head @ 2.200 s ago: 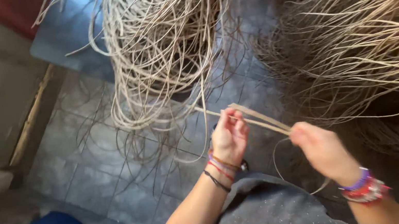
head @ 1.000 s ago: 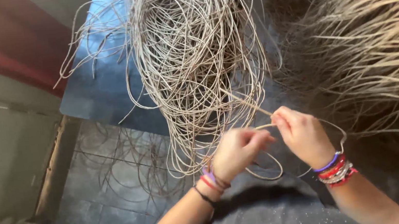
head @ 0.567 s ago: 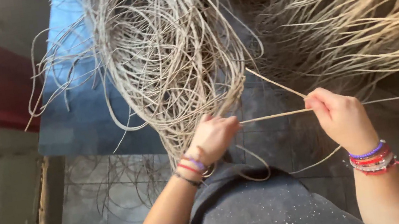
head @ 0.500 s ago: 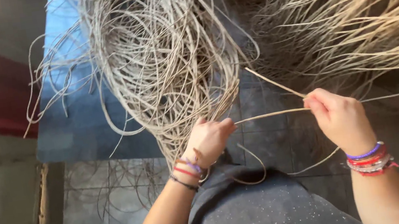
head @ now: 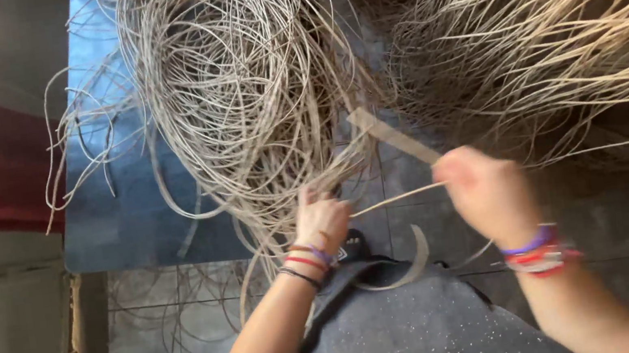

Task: Tie individual fiber strands onto a circular frame to create a woven decoration

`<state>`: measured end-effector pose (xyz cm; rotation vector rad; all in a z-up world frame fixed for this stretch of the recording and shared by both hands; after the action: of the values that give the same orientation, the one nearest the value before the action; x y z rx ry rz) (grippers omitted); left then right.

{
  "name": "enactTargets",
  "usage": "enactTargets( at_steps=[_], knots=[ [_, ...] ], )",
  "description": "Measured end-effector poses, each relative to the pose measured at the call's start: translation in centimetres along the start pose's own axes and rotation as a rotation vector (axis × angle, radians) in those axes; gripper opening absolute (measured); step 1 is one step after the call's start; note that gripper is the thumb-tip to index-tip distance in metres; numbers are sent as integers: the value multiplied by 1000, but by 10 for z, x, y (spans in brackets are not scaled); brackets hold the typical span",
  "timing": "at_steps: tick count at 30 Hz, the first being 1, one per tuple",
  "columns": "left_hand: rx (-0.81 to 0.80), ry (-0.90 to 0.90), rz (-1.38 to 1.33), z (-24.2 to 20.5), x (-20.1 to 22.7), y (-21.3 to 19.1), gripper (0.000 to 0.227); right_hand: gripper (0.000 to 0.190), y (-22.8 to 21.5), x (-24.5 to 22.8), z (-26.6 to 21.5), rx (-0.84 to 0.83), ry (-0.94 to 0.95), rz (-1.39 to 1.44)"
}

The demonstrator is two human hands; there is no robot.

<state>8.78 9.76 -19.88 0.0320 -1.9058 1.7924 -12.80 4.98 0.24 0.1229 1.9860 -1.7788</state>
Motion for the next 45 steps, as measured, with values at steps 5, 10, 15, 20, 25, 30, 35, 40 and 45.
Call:
enactTargets(
  at_steps=[5, 10, 15, 20, 25, 30, 35, 40, 45],
  knots=[
    [-226, -348, 76, -40, -59, 13, 26, 24, -43, 46, 1, 32, -17, -160],
    [-139, -179, -52, -21, 5, -49, 10, 22, -8, 16, 11, -67, -34, -63],
    [-109, -69, -445, -6, 59, -101, 12, 25, -37, 25, 15, 47, -76, 7],
    [-108, -22, -643, 1, 77, -140, 40, 30, -72, 48, 9, -15, 118, 93],
    [-81, 75, -559, 30, 110, -155, 11, 28, -46, 14, -4, 15, 34, 116],
    [-187, 172, -530, 61, 137, -141, 15, 12, -26, 1, -23, 366, -136, -150],
    [-91, 288, -464, 73, 148, -175, 17, 16, -12, 12, -16, 273, -148, 18],
    [-136, 159, -493, 82, 92, -190, 22, 13, -42, 74, -41, 258, 61, 20],
    [-129, 299, -268, 96, 142, -171, 17, 14, -48, 74, -54, 185, 167, 99]
  ],
)
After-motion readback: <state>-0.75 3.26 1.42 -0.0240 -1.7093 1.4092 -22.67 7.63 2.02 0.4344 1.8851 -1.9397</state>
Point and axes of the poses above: each hand's wrist, its own z-axis towards the middle knuckle, its own y-axis out of the palm, x = y × z, the point moved 6 cm from there along z, towards the middle knuckle, and after that the axes turned 9 degrees about -z, right-handed, at the moved point
